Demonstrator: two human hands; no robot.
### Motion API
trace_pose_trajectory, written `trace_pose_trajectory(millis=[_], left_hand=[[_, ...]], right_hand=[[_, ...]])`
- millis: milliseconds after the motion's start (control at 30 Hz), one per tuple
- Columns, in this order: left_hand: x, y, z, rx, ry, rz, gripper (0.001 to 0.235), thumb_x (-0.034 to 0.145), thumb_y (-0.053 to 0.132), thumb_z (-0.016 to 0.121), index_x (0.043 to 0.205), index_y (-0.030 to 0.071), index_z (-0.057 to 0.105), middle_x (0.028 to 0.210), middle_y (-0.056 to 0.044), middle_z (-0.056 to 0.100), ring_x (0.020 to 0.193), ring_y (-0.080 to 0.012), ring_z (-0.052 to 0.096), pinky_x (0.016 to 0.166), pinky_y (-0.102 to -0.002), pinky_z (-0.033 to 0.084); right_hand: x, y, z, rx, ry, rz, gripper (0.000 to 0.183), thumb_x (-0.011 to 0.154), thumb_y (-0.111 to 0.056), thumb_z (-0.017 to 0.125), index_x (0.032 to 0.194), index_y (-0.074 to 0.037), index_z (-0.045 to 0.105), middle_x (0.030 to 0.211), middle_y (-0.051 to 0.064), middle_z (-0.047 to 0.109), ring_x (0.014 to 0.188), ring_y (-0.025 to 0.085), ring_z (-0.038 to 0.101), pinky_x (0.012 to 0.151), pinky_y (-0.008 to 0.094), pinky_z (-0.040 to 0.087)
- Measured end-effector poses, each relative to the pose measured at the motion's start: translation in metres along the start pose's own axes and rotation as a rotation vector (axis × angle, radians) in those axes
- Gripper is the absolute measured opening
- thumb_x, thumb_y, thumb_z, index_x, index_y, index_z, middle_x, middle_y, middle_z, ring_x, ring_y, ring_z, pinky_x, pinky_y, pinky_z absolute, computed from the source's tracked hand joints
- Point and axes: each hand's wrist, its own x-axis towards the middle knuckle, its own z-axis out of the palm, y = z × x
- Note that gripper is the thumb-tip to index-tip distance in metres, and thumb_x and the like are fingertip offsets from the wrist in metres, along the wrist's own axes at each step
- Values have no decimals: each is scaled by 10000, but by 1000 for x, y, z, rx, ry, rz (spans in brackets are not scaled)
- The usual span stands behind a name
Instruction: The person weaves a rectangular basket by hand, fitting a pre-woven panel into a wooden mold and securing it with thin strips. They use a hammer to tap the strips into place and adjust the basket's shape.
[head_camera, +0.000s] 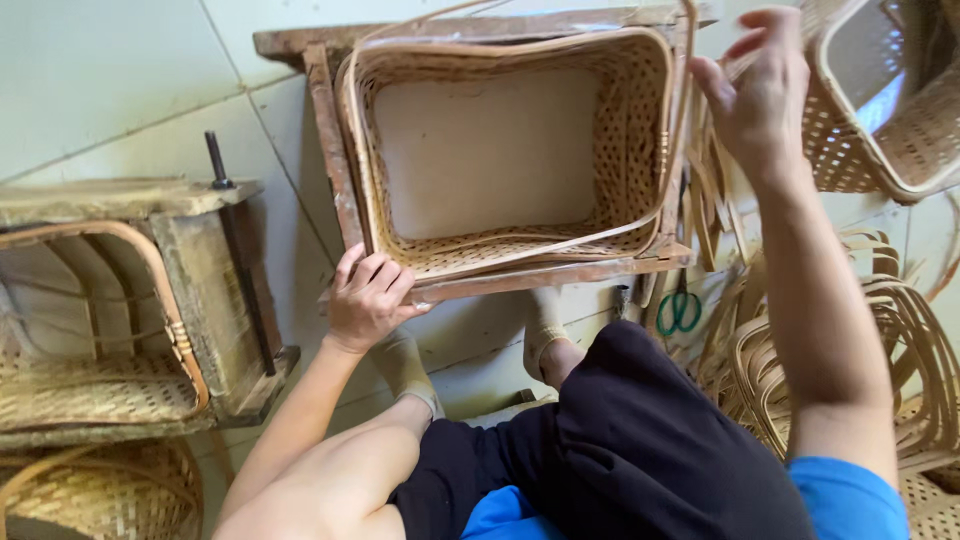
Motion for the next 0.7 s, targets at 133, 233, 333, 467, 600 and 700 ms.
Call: trace_pose_trajectory(millis=[133,233,333,467,600,700], left_hand=[[3,-1,-1,-7,-6,-1,521,650,557,814,969,152,736,940,10,651,1059,-194,599,1134,-475,395],[0,2,-1,6,-20,-7,511,654,553,818,961,153,737,929,15,650,1063,-189,600,1130,-468,397],[3,1,-3,11,-20,1,509,658,554,820,953,147,738,924,13,653,1060,-186,599,1126,-466,399],[5,0,-4,2,-5,4,493,661,548,817,932,144,739,918,11,657,1054,-191,600,1124,-458,400],[3,2,-5,-10,-36,10,483,645,534,816,919,143,740,901,10,652,1038,-191,600,1140,-447,410],[11,0,-5,-29,1,-1,485,667,542,825,925,140,740,893,-8,643,1039,-199,599,1132,-445,416]], right_hand=[[12,8,19,374,-577,574,145,1144,-111,546,1162,33,539,905,193,685,643,182,683,527,270,584],[27,-4,26,350,-639,642,204,1141,-137,513,1114,65,504,825,205,667,590,194,677,517,298,576],[40,-13,20,333,-672,604,233,1088,-142,579,1070,65,473,735,184,657,550,194,665,497,296,592],[52,-13,22,334,-645,560,139,1150,-76,459,1092,46,488,761,169,657,566,207,669,494,323,561],[44,-6,46,232,-567,385,160,1101,40,439,1016,-9,566,741,202,666,557,322,633,419,398,501],[33,-4,58,183,-494,265,177,1081,-7,508,1177,114,424,785,222,657,649,310,683,498,321,571]])
